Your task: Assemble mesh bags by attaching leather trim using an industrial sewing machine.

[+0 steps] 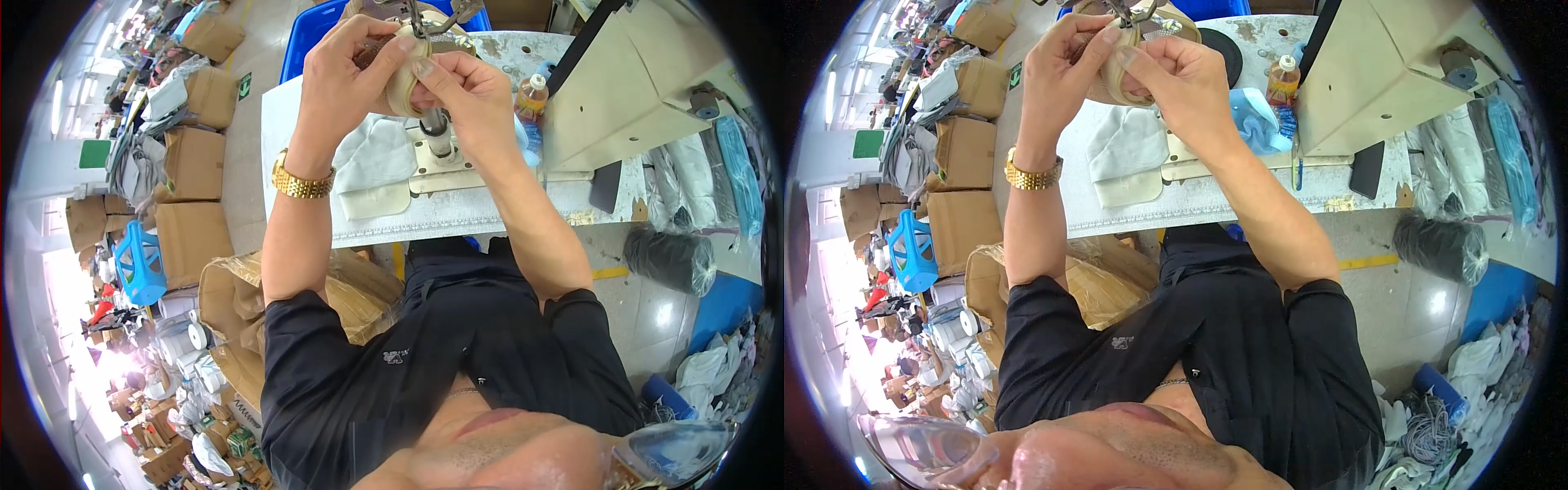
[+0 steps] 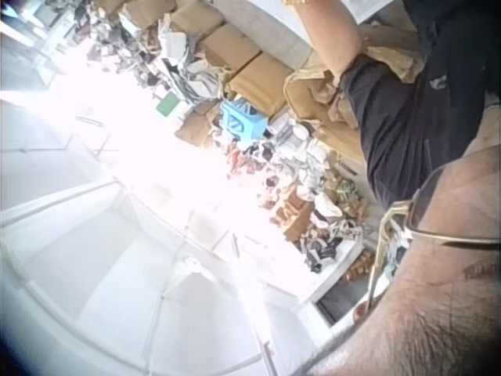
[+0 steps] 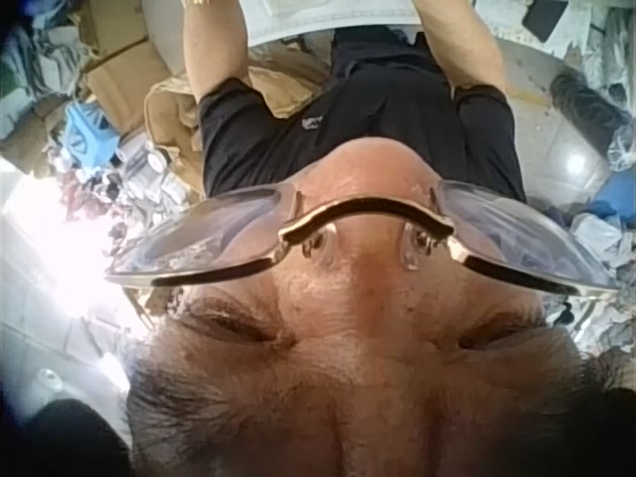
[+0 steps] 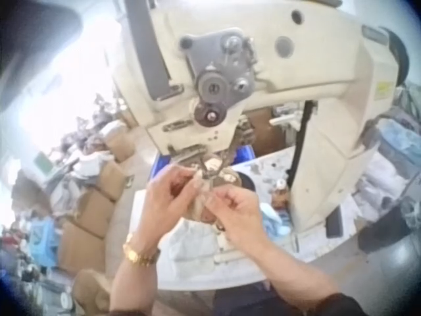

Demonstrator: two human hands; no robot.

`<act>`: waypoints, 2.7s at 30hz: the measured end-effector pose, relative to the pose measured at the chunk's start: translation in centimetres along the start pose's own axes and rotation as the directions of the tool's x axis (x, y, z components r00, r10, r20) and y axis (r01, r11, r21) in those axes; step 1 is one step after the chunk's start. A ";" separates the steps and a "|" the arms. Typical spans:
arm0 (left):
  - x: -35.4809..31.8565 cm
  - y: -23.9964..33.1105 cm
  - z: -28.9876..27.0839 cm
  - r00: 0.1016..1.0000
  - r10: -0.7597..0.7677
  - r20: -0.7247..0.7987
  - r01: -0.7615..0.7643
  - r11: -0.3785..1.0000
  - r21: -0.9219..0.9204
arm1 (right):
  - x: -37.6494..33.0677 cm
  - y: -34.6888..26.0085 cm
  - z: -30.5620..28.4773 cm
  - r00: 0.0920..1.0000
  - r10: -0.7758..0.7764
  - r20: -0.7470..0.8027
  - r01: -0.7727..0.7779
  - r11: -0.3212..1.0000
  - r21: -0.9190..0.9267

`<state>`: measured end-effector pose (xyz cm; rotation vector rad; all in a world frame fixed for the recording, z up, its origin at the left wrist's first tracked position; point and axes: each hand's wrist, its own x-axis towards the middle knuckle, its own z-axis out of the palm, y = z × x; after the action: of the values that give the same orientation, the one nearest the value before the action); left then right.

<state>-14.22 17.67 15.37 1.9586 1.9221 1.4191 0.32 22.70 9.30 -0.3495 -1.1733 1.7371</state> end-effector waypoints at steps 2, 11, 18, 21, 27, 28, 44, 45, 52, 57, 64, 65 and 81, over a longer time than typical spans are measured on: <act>0.1 0.2 0.0 1.000 0.003 -0.017 -0.002 1.000 0.009 | 0.1 -0.2 0.1 1.000 -0.003 0.002 0.003 1.000 0.001; 0.0 0.0 -0.1 0.992 0.117 -0.037 -0.110 0.984 0.143 | 0.1 -0.5 -0.1 0.999 0.032 -0.017 -0.034 0.997 -0.065; 0.1 0.8 -0.3 0.987 0.160 -0.016 -0.147 0.940 0.308 | 0.1 -1.1 0.0 0.998 0.059 -0.023 -0.060 0.996 -0.065; -0.2 1.6 -0.4 0.989 0.146 -0.004 -0.132 0.909 0.395 | -0.1 -1.1 -0.4 0.998 0.058 -0.016 -0.059 0.997 -0.049; 0.4 1.7 -1.0 0.996 0.074 0.052 -0.089 0.904 0.417 | 0.1 -1.0 -0.7 0.998 0.055 0.011 -0.054 0.997 -0.059; 0.4 1.7 -1.2 0.995 0.057 0.077 -0.084 0.909 0.408 | 0.1 -1.0 -0.6 0.998 0.063 0.020 -0.062 0.997 -0.046; -1.8 2.3 -1.5 0.902 0.408 0.143 -0.427 0.789 0.441 | -1.6 -1.0 -1.1 0.991 0.042 0.127 -0.041 0.999 -0.011; -1.8 2.6 -1.6 0.912 0.383 0.146 -0.408 0.806 0.429 | -1.7 -1.3 -1.0 0.990 0.048 0.136 -0.048 0.999 -0.009; -1.3 2.6 -1.8 0.914 0.369 0.167 -0.405 0.833 0.377 | -1.6 -1.4 -1.5 0.976 0.068 0.209 -0.055 0.996 -0.070; -1.1 2.2 -1.7 0.914 0.371 0.161 -0.404 0.817 0.410 | -2.7 -2.1 -1.2 0.957 0.099 0.273 -0.086 0.994 -0.061; -1.5 3.8 -2.1 0.901 0.374 0.221 -0.432 0.715 0.550 | -4.2 -2.3 -1.8 0.960 0.130 0.246 -0.106 0.988 -0.108; -2.0 4.2 -2.1 0.900 0.375 0.220 -0.432 0.715 0.549 | -4.4 -2.5 -1.7 0.961 0.130 0.245 -0.106 0.988 -0.109; -1.8 2.8 -2.2 0.913 0.366 0.180 -0.408 0.803 0.435 | -3.1 -1.7 -1.6 0.970 0.088 0.226 -0.071 0.994 -0.084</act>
<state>-13.10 14.36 17.37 2.7134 2.0474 0.9529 3.83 21.04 9.10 -0.2475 -1.4106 1.8432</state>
